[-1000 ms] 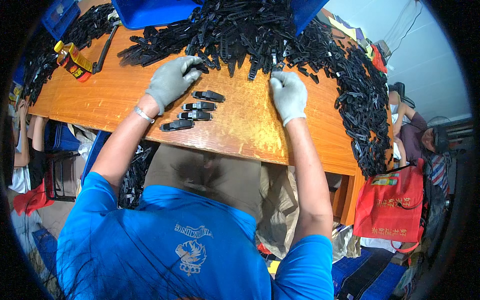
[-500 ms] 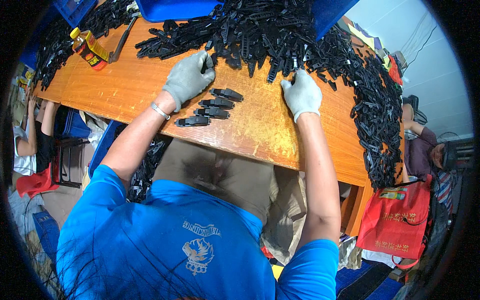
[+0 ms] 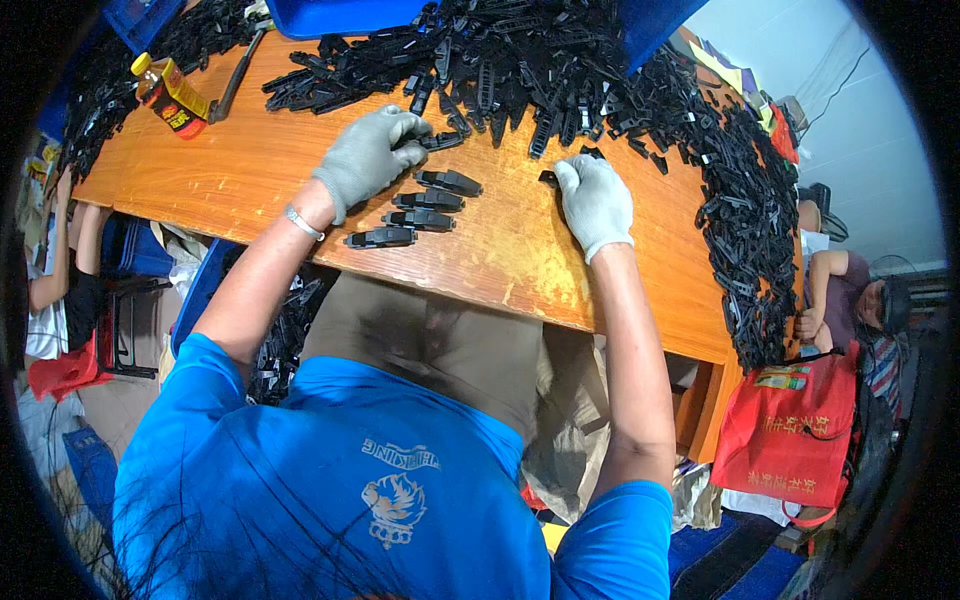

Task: The person wearing gloves repeatedly picks up plastic components from piles on a workbench, snaps them together by hand to assemble parts, and places the assembled items onto the table.

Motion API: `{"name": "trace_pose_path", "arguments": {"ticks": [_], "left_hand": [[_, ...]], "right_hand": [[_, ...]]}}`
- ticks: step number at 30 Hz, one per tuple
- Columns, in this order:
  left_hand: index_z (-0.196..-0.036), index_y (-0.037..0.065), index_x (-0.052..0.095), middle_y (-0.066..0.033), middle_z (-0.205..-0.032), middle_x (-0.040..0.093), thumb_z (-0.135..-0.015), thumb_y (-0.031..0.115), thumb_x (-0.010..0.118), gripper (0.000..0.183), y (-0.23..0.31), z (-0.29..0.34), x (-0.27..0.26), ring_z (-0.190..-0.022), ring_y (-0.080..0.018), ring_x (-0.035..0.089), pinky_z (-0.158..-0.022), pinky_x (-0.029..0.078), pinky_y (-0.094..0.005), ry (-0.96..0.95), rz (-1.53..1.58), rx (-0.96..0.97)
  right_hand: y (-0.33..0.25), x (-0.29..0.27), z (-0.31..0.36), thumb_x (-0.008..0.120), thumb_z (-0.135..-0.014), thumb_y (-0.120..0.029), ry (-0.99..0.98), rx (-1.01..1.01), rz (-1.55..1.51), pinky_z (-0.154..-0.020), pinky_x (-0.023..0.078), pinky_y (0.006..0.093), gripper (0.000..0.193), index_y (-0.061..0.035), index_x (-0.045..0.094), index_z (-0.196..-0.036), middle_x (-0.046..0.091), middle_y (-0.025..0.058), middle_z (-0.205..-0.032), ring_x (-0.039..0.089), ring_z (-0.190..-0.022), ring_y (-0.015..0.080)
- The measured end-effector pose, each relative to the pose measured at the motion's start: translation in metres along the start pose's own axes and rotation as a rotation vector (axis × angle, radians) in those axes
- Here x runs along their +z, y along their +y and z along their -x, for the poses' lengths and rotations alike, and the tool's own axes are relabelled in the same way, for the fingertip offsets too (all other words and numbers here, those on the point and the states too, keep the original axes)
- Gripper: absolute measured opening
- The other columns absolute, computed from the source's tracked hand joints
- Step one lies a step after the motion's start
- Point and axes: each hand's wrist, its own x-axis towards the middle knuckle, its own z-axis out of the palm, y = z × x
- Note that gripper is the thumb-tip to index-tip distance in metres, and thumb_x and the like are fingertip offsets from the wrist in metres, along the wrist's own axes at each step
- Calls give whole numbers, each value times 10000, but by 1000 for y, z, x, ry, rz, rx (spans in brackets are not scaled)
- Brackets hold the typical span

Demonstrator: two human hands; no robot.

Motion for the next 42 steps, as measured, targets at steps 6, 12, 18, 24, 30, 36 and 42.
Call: {"name": "trace_pose_path", "arguments": {"ticks": [6,12,18,24,30,36,42], "left_hand": [[-1172,61,766,-169,-1113,736,-926,195,796,282,-2,-6,3,-1067,-363,702,-939,565,-444,-19,-8,32],[-1128,72,788,-145,-1060,734,-925,207,805,244,-2,-15,14,-1031,-354,699,-924,559,-449,-36,-6,171],[-1149,148,817,-110,-1115,733,-937,270,756,252,1,-17,14,-1113,-346,697,-974,569,-468,-101,-3,152],[-1093,62,798,-130,-1058,725,-908,219,814,244,-1,-15,15,-1025,-348,692,-911,555,-450,-35,52,171],[-1069,59,792,-129,-1043,711,-895,218,818,237,-3,-20,26,-1004,-358,688,-894,556,-458,27,33,210],[-1084,53,793,-147,-1063,713,-896,215,821,250,1,-24,22,-1023,-374,686,-901,562,-465,-39,30,169],[-1350,70,723,-179,-1303,708,-929,269,799,472,18,4,-1,-1192,-365,678,-1033,546,-461,-210,212,84]], "right_hand": [[-7,-5,17,790,-953,-289,9,-109,-116,-900,581,457,264,-99,796,-1136,746,150,-1105,721,-1051,371],[-18,-6,15,818,-912,-255,-45,-103,50,-895,586,438,266,-114,806,-1137,742,146,-1079,729,-1034,346],[-59,11,8,835,-875,-232,130,-346,-269,-853,578,432,204,-109,832,-1037,741,125,-1003,721,-990,323],[-71,35,-8,848,-855,-228,127,-342,-303,-831,577,425,206,-107,828,-1020,714,98,-975,706,-953,306],[-72,35,-23,850,-842,-214,70,-466,-266,-805,581,427,189,-119,828,-1004,691,84,-978,704,-920,307],[-71,38,-31,846,-855,-278,-51,-483,-286,-818,579,441,224,-150,841,-1039,695,82,-935,713,-898,321],[-42,17,12,757,-984,-228,4,-375,-488,-920,584,399,233,-49,828,-1116,787,178,-1076,752,-1024,343]]}}
